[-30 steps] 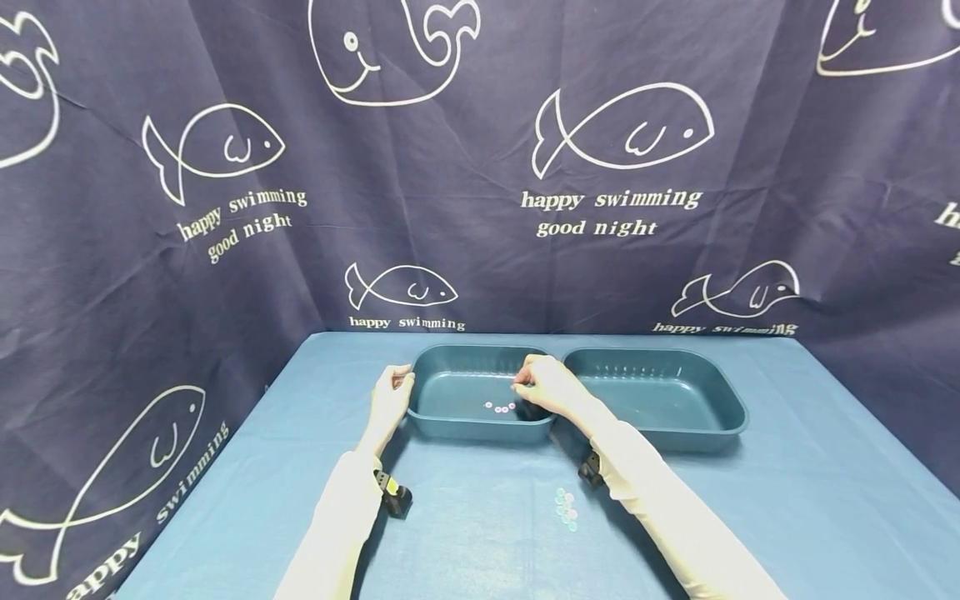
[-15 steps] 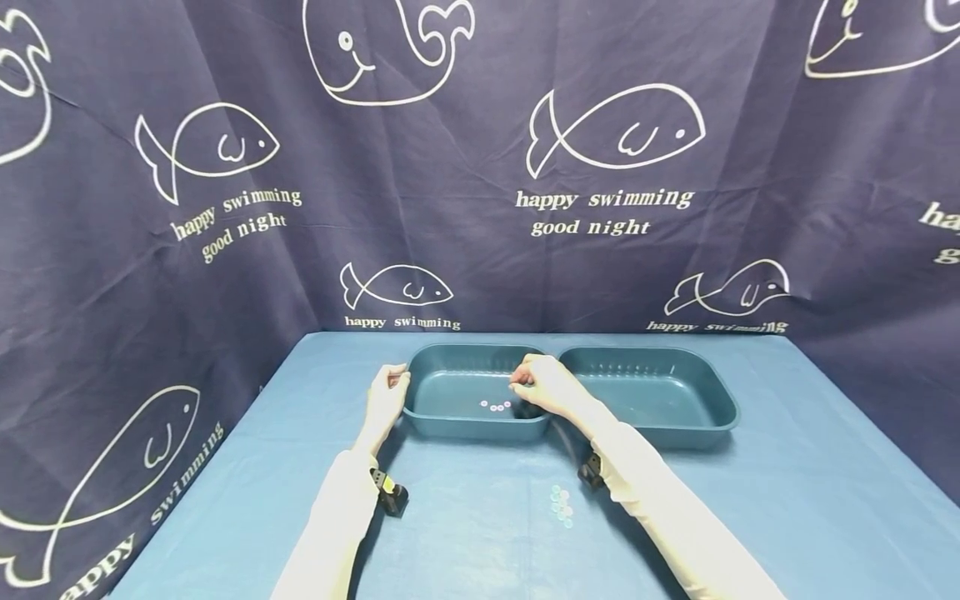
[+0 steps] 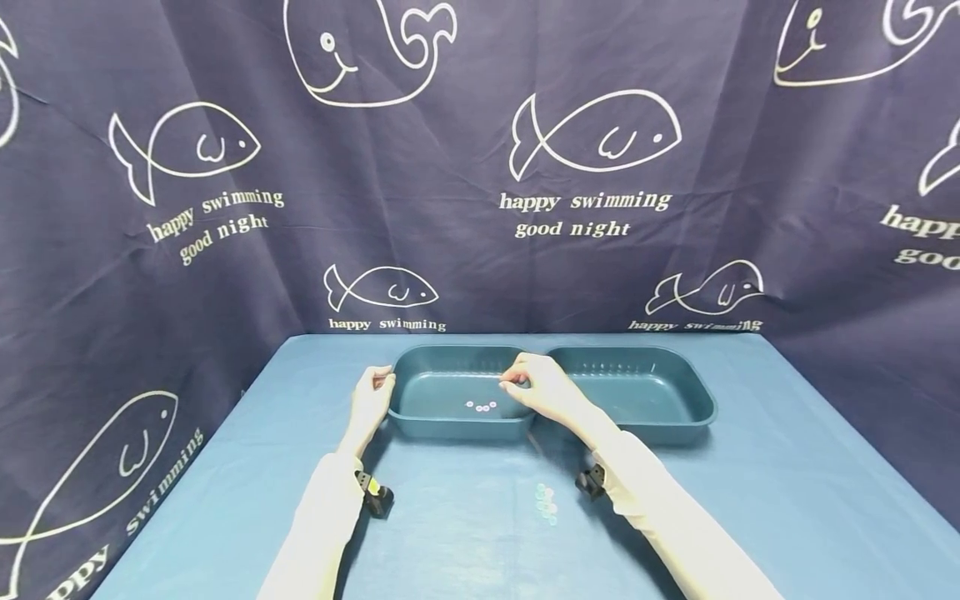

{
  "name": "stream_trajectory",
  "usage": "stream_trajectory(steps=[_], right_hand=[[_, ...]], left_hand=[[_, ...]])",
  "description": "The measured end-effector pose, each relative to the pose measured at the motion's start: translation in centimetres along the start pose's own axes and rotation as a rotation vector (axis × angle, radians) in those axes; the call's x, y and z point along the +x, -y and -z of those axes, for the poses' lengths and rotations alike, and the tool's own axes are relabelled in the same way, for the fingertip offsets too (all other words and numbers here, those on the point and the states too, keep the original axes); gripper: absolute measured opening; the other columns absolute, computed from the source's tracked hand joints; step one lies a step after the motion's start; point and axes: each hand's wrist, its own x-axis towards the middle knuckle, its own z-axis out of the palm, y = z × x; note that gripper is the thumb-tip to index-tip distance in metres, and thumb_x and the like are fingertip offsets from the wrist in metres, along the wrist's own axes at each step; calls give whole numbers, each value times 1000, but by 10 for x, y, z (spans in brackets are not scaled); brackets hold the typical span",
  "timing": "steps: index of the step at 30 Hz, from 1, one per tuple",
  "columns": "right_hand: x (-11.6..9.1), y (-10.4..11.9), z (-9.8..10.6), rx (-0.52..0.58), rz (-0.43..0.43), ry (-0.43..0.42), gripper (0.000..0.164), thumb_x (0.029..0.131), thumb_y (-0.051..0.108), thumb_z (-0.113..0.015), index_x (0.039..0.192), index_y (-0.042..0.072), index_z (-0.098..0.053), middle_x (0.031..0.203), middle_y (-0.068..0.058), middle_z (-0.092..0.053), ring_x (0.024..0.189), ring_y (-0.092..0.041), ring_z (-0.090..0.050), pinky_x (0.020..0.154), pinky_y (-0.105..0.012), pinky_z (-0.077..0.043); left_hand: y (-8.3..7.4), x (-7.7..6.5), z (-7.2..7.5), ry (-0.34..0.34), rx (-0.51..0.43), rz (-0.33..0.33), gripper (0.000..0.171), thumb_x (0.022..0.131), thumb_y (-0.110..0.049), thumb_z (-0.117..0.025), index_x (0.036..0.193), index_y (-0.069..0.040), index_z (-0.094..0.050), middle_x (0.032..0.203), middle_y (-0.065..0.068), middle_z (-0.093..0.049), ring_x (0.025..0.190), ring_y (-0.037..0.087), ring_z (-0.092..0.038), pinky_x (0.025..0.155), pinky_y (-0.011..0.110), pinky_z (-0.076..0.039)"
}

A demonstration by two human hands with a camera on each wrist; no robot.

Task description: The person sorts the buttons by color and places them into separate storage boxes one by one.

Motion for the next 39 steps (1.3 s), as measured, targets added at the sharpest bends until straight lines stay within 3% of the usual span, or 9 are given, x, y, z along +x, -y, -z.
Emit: stream_trajectory(steps=[9, 19, 39], right_hand=[[-17, 6, 13, -18, -6, 6, 7, 77, 21, -63, 80, 19, -69, 72, 11, -53, 68, -8, -51, 63, -21, -41], [-42, 16, 25, 72, -35, 19, 4, 76, 25, -65, 78, 22, -68, 68, 16, -53, 59, 2, -46, 56, -16, -38], [-76, 12, 20, 139, 55, 3, 7, 75, 22, -66, 79, 18, -70, 68, 14, -53, 61, -8, -49, 55, -22, -41]], left_hand=[[0, 2, 2, 34, 45, 0, 26, 83, -14, -52, 107, -3, -54, 105, 20, -60, 97, 29, -56, 85, 39, -42], [0, 6, 2, 51, 87, 7, 26, 83, -15, -51, 107, -4, -54, 106, 19, -59, 98, 29, -56, 85, 39, -42], [-1, 4, 4, 82, 113, 21, 27, 83, -16, -50, 108, -6, -52, 106, 19, -59, 98, 28, -56, 83, 37, -42]])
